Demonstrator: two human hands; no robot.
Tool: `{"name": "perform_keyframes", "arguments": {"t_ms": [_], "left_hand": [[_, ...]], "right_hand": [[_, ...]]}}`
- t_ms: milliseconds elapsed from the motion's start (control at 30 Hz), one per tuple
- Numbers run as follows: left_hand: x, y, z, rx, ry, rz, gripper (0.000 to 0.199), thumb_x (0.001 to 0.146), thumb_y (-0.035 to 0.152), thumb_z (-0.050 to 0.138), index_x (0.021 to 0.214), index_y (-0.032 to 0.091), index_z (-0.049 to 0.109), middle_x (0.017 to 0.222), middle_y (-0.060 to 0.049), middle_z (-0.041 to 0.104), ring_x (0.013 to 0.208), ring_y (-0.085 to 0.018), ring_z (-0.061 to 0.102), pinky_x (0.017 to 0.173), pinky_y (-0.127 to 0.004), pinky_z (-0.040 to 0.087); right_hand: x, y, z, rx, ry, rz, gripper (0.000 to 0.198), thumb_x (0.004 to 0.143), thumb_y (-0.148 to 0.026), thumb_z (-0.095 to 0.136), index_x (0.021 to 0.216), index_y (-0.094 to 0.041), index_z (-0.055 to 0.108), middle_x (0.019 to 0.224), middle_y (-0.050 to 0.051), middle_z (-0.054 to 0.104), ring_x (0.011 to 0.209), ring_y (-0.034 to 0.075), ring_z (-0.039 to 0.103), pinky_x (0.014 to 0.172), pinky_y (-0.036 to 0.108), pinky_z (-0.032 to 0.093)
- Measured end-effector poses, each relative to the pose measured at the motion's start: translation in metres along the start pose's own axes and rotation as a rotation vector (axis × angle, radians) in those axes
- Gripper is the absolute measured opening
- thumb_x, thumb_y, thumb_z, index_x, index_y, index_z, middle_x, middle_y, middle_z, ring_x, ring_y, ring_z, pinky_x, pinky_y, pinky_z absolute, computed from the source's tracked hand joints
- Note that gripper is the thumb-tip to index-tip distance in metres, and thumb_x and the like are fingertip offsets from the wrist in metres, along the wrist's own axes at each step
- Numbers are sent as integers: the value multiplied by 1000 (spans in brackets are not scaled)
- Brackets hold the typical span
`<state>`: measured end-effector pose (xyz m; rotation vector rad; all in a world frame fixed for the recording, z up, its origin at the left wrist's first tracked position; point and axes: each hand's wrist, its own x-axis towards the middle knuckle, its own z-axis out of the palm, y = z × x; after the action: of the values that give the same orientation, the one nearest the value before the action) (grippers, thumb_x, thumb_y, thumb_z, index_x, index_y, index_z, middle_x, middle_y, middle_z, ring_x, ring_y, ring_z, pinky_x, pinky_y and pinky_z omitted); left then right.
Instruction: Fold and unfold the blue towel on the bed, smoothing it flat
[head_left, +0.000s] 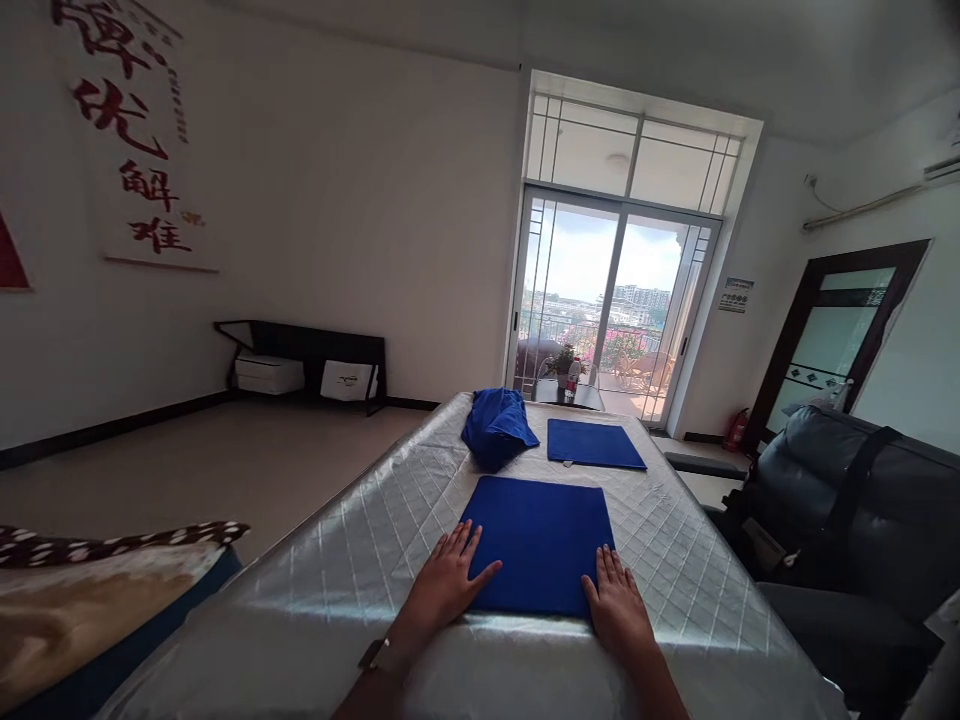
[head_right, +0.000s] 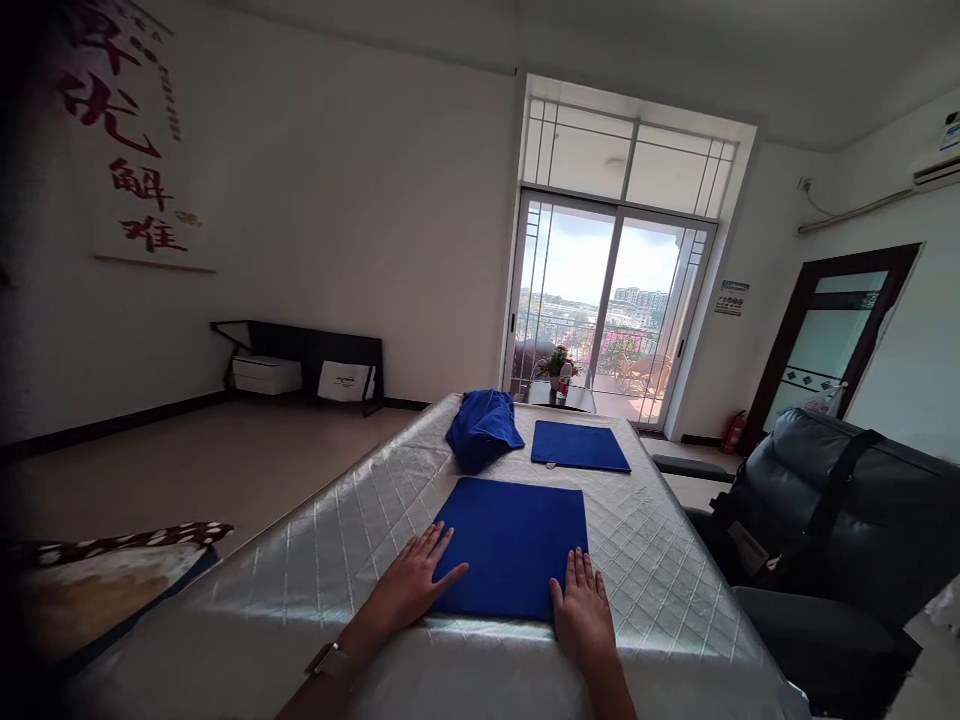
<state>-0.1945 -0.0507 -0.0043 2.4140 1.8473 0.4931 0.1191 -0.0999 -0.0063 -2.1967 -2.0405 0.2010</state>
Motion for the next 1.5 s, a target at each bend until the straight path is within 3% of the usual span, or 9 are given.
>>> {"name": "perform_keyframes", "arguments": {"t_ms": [167,300,433,600,733,1000,1100,1333,1500], "left_hand": [[3,23,8,40,116,89,77,99,69,31,154,16,42,162,-13,36,151,-30,30,123,-50,26],[10,83,29,-27,20,288,72,101,65,31,154,18,41,161,-14,36,150,-28,32,122,-48,31],[19,150,44,-134,-84,444,71,103,62,25,157,17,36,163,-13,31,152,-26,26,124,-47,27],[24,181,52,-185,-88,433,69,105,56,14,158,15,33,162,-15,34,152,-26,27,124,-51,25],[22,177,54,-196,-81,398,70,105,55,11,158,13,32,162,-15,33,153,-26,25,124,-50,24],[22,162,43,-121,-158,300,74,103,60,15,158,12,31,164,-13,28,153,-26,24,125,-48,23],[20,133,33,-76,-142,245,79,100,66,20,158,13,32,164,-12,28,153,-28,25,124,-49,24],[6,33,11,0,-124,-9,85,97,68,26,158,8,30,165,-12,21,154,-28,19,126,-46,17],[-2,1,12,14,-46,-51,89,96,70,25,157,6,32,164,-15,23,153,-29,23,125,-46,22]], "right_hand": [[-1,-2,-1,-17,6,-5,71,101,-48,14,160,-9,17,168,6,11,156,19,7,126,40,7],[-3,-4,-5,-24,5,-16,71,101,-47,16,160,-7,17,168,9,13,156,21,8,126,42,8],[-6,-4,-9,-46,-4,-35,68,99,-38,22,160,-7,18,168,9,12,156,22,8,126,42,10],[-10,-4,-13,-24,-2,-36,66,95,-29,26,160,-15,24,167,3,16,155,21,12,126,40,12],[-11,-5,-13,12,13,-19,66,95,-29,27,160,-18,26,167,0,16,155,20,12,126,39,11],[-9,-4,-13,-17,-10,-33,66,100,-38,20,160,-11,20,168,5,13,156,20,10,126,40,10],[-7,-5,-12,13,5,-10,71,100,-46,19,160,-7,19,168,9,15,156,21,11,126,42,10],[-8,-6,-10,41,9,4,71,100,-49,19,161,-11,18,168,5,14,156,20,10,126,42,9],[-8,-6,-10,44,10,10,72,100,-50,19,161,-11,19,168,5,15,156,19,9,126,41,8]]}}
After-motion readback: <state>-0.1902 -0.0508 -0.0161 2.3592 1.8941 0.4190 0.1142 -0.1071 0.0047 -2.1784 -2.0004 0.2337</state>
